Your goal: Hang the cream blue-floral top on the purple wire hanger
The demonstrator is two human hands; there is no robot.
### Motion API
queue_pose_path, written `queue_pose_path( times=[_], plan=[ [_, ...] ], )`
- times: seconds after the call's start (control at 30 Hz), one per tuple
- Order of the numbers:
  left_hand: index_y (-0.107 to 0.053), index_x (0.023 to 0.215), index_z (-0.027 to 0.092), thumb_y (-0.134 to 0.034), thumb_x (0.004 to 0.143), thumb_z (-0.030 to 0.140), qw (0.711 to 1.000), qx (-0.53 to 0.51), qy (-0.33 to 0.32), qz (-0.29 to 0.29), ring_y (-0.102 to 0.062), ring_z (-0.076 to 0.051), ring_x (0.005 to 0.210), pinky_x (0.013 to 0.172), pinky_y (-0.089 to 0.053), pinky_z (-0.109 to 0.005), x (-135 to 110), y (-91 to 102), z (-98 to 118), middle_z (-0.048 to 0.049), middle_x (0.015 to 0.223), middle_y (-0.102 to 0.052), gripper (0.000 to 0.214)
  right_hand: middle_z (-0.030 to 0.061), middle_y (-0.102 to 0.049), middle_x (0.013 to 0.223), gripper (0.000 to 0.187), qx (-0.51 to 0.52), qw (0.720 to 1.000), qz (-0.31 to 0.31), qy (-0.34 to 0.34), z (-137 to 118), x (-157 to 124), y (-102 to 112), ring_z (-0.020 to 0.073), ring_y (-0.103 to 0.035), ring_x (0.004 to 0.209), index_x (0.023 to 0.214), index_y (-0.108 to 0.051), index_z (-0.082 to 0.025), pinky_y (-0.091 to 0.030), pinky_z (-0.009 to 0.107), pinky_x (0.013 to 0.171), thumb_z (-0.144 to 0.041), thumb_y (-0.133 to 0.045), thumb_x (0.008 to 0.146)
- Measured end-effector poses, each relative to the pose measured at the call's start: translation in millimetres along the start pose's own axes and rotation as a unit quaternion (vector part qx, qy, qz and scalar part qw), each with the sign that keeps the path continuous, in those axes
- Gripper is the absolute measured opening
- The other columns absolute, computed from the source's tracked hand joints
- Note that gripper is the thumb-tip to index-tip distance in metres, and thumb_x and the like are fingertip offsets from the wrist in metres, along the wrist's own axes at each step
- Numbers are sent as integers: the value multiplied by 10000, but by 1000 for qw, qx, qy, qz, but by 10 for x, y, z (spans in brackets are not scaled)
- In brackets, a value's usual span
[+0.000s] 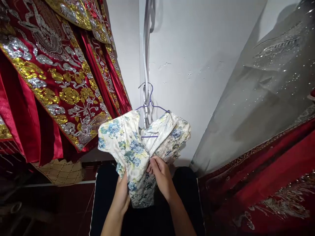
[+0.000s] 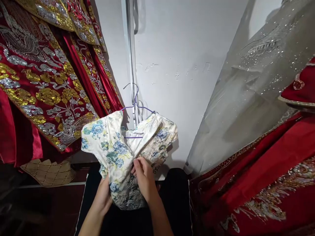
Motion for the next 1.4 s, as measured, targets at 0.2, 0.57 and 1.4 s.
queue_pose_path(
  times=[0.2,0.57,1.4],
  plan=[
    [-445,1450,250,-630,896,481,999,23,-23,-5,-588,-283,1262,1111,-426,-432,-77,-69,-7,-134,1337,-632,628,-33,-454,613,363,18,999,-23,17,-219,50,-64,121,-414,558,742,-525,-203,-326,266,563,-459,-460,990],
    [-562,1207,242,-597,894,291,821,338,-459,-31,-548,-257,1162,1000,-430,-352,-580,-688,730,-94,1240,-568,319,-34,-472,597,290,105,993,-44,-23,-263,-99,-189,120,-445,575,699,-504,-201,-357,251,581,-359,-508,942],
    [-531,1366,242,-536,958,281,697,407,-559,-188,-624,-177,800,754,-461,-284,-650,-1836,1729,-45,983,-695,410,-46,-518,440,207,18,994,-50,92,-1378,827,105,83,-436,417,677,-578,-176,-300,206,458,-258,-505,852]
  ],
)
Point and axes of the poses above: each hand's wrist, its own x-axis towards the middle knuckle, its own y-axis out of the back of the hand, z = x × y, the point moved 10 cm from there along x, towards the middle knuckle
